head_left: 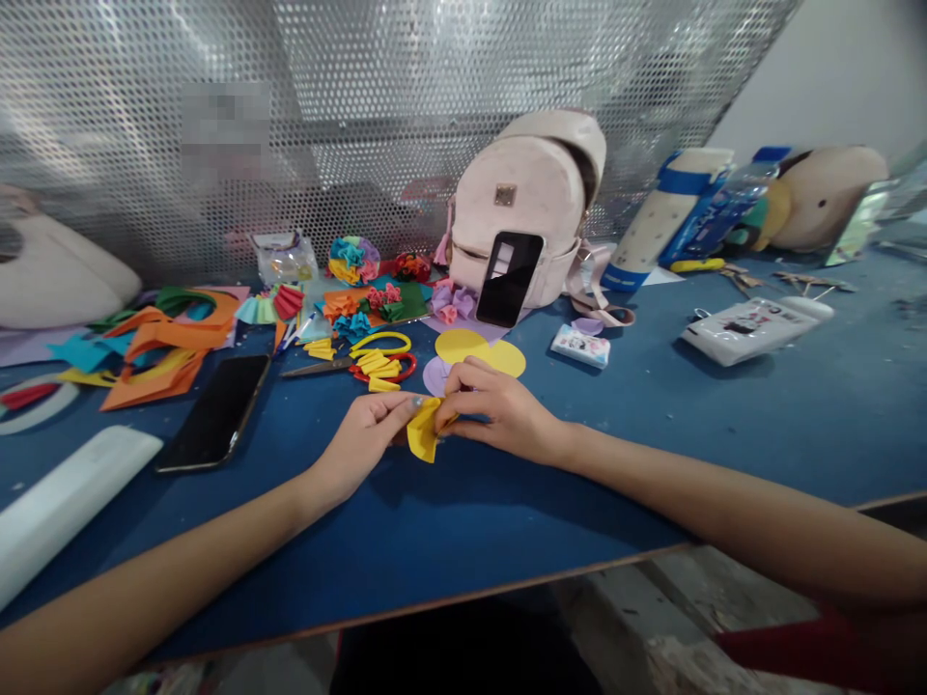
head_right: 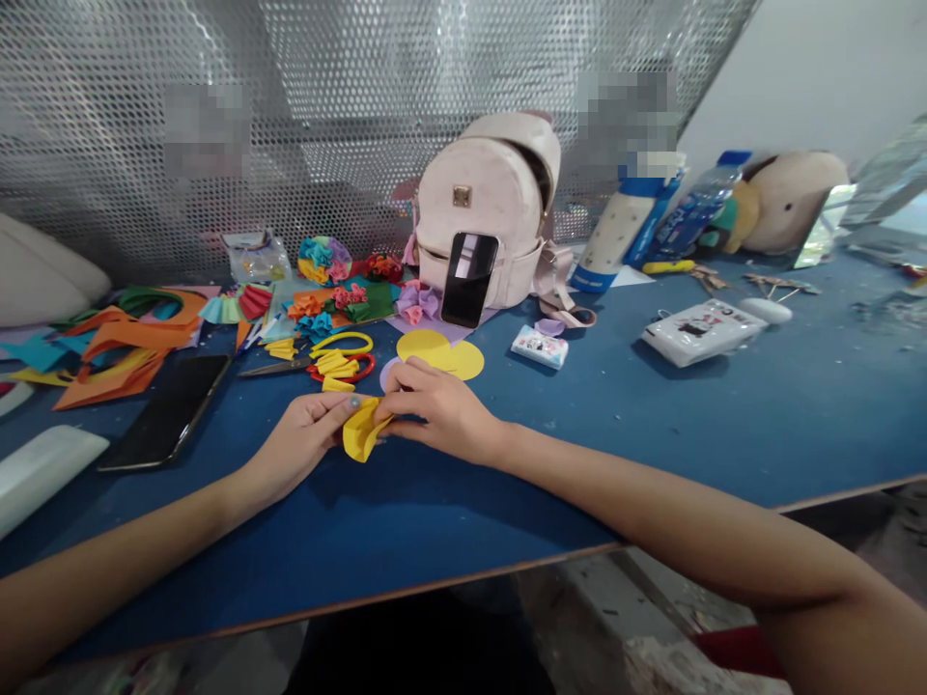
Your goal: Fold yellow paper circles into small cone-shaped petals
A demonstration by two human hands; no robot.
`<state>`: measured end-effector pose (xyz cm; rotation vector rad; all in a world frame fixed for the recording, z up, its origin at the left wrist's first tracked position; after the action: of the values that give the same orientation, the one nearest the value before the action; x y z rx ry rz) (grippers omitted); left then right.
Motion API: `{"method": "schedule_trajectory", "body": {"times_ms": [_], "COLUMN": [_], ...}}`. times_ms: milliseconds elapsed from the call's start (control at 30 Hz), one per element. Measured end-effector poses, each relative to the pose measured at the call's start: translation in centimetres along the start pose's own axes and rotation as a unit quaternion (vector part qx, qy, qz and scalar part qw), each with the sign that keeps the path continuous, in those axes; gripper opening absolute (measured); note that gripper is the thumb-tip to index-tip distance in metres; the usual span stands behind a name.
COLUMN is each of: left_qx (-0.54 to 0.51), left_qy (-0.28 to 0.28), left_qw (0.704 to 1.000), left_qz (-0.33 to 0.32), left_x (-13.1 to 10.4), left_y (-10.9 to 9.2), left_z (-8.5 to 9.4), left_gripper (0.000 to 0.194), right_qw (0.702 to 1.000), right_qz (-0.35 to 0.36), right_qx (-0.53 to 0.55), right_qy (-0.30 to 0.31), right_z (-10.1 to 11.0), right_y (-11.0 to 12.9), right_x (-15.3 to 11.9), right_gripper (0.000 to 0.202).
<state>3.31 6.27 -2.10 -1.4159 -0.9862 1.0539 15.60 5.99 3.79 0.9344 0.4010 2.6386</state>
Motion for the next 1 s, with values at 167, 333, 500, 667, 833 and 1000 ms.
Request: {"method": "schedule_trajectory", "body": {"times_ms": [167, 333, 500, 667, 833, 1000], "left_qx": [-0.026, 0.02, 0.018, -0.01, -0.041, -0.078], "left_qy": [0.022, 0.043, 0.03, 0.033, 0.048, 0.052], "left_qw": [0.999, 0.999, 0.999, 0.999, 0.998, 0.996], "left_qz": [0.014, 0.004, 0.01, 0.015, 0.014, 0.01], "left_x": [-0.1, -0.1, -0.2, -0.1, -0.1, -0.1], "left_y": [0.3, 0.4, 0.6, 0.7, 0.5, 0.2], "left_z": [0.1, 0.1, 0.4, 0.3, 0.0, 0.0], "left_gripper": [0.048, 0.045, 0.05, 0.051, 0.044, 0.037], "right_qw": [1.0, 0.999, 1.0, 0.998, 0.989, 0.98], "right_qz": [0.004, -0.01, -0.017, -0.033, -0.064, -0.085], "right_qx": [-0.025, -0.037, -0.024, 0.048, 0.13, 0.172], "right_qy": [0.001, 0.008, 0.011, -0.006, -0.034, -0.044], "right_z": [0.1, -0.1, -0.4, -0.2, -0.2, -0.3], "right_y": [-0.2, -0.6, -0.6, -1.2, -2.2, -2.7], "right_x": [0.0, -0.2, -0.4, -0.4, -0.5, -0.7], "right_gripper": [0.014, 0.013, 0.01, 0.005, 0.006, 0.005]}}
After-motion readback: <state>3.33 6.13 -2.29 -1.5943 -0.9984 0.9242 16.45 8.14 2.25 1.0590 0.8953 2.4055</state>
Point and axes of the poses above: each hand's wrist, its own x-axis towards the middle knuckle, its own z-axis out of the back of the hand, y = z × x, the point moved 9 cm from there along x, towards the middle knuckle, and after that the axes turned 3 degrees about x, right-handed, at the moved point
